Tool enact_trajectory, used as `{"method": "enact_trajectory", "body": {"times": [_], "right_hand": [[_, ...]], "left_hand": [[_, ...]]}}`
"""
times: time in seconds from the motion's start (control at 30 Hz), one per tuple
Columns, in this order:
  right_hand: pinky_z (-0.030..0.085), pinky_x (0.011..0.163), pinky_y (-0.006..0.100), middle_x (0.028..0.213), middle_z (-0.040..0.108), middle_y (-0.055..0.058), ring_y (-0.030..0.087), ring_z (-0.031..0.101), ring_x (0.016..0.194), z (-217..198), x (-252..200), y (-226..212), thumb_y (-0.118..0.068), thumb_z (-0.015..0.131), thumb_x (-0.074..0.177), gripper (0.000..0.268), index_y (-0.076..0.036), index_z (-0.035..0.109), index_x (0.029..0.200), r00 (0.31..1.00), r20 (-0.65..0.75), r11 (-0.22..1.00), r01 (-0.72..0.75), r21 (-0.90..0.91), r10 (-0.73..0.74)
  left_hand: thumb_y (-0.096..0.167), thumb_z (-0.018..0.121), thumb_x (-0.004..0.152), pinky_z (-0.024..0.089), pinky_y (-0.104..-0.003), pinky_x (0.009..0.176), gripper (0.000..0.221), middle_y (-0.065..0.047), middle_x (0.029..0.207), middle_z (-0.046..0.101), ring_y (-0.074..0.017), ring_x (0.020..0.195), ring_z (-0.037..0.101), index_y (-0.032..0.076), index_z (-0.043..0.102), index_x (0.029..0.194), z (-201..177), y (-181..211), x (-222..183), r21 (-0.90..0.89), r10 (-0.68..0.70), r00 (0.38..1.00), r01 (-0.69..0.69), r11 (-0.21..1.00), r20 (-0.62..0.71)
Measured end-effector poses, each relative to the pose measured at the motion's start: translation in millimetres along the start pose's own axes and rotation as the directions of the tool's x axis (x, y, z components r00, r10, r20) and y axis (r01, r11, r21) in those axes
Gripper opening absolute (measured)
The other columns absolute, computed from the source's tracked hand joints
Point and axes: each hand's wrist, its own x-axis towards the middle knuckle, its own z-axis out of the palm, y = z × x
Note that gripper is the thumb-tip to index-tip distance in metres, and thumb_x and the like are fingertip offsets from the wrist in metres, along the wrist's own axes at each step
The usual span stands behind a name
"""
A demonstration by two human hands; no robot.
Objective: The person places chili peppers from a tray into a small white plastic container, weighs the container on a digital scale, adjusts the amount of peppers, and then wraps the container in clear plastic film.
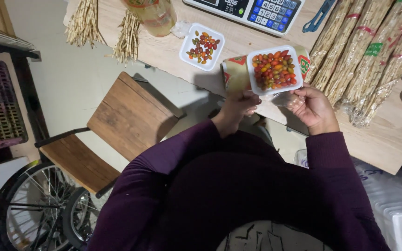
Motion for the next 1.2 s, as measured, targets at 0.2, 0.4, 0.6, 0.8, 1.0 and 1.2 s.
{"method": "enact_trajectory", "body": {"times": [0.2,0.4,0.6,0.8,1.0,1.2], "right_hand": [[0.038,0.053,0.022,0.074,0.059,0.009,0.007,0.040,0.051,29,-15,-20,0.004,0.054,0.084,0.029,0.003,0.068,0.109,1.000,-0.018,0.989,0.004,-0.148,-0.006],[0.045,0.051,0.018,0.085,0.070,0.011,0.006,0.050,0.054,14,-16,-44,0.014,0.056,0.083,0.042,0.003,0.069,0.122,0.999,0.011,0.904,-0.035,-0.427,0.044],[0.055,0.081,0.025,0.112,0.075,0.008,0.014,0.069,0.094,9,-8,-56,0.005,0.065,0.091,0.035,-0.005,0.072,0.124,0.998,0.012,0.685,-0.036,-0.728,0.066],[0.048,0.073,0.024,0.111,0.075,0.003,0.009,0.062,0.088,1,-6,-53,0.004,0.065,0.096,0.032,-0.008,0.074,0.124,0.999,-0.006,0.524,-0.025,-0.852,0.038],[0.046,0.061,0.020,0.083,0.069,0.000,0.007,0.056,0.063,30,-17,-51,0.007,0.068,0.086,0.033,-0.005,0.071,0.117,0.995,0.101,0.610,0.067,-0.790,0.021],[0.045,0.058,0.023,0.082,0.066,0.004,0.011,0.059,0.065,-2,3,-49,0.008,0.067,0.085,0.036,-0.001,0.067,0.121,0.977,0.203,0.595,0.123,-0.794,0.069]], "left_hand": [[0.032,0.087,0.082,0.041,-0.024,0.055,0.033,-0.002,0.071,0.058,-0.0074,0.065,0.052,0.007,0.074,0.098,31,48,-17,0.256,0.100,0.995,-0.090,0.962,-0.027],[0.035,0.086,0.075,0.046,-0.027,0.065,0.039,-0.001,0.079,0.067,-0.0111,0.074,0.061,0.011,0.071,0.101,12,24,-4,0.566,0.092,0.995,-0.050,0.823,-0.044],[0.031,0.081,0.078,0.048,-0.030,0.073,0.027,0.003,0.081,0.065,-0.0122,0.077,0.062,0.014,0.065,0.093,3,17,4,0.732,0.123,0.989,-0.148,0.666,0.088],[0.041,0.065,0.091,0.049,-0.040,0.078,0.031,-0.007,0.098,0.061,-0.0266,0.092,0.061,0.011,0.066,0.099,-6,12,8,0.917,0.266,0.949,-0.250,0.311,0.169],[0.039,0.069,0.088,0.056,-0.031,0.067,0.012,0.010,0.097,0.065,-0.0170,0.084,0.072,0.030,0.072,0.097,-7,3,4,0.990,0.611,0.786,-0.012,-0.144,0.099],[0.031,0.067,0.086,0.060,-0.048,0.071,0.012,0.002,0.083,0.067,-0.0329,0.080,0.074,0.027,0.068,0.098,4,-8,9,0.983,0.524,0.832,0.171,0.072,-0.183]]}}
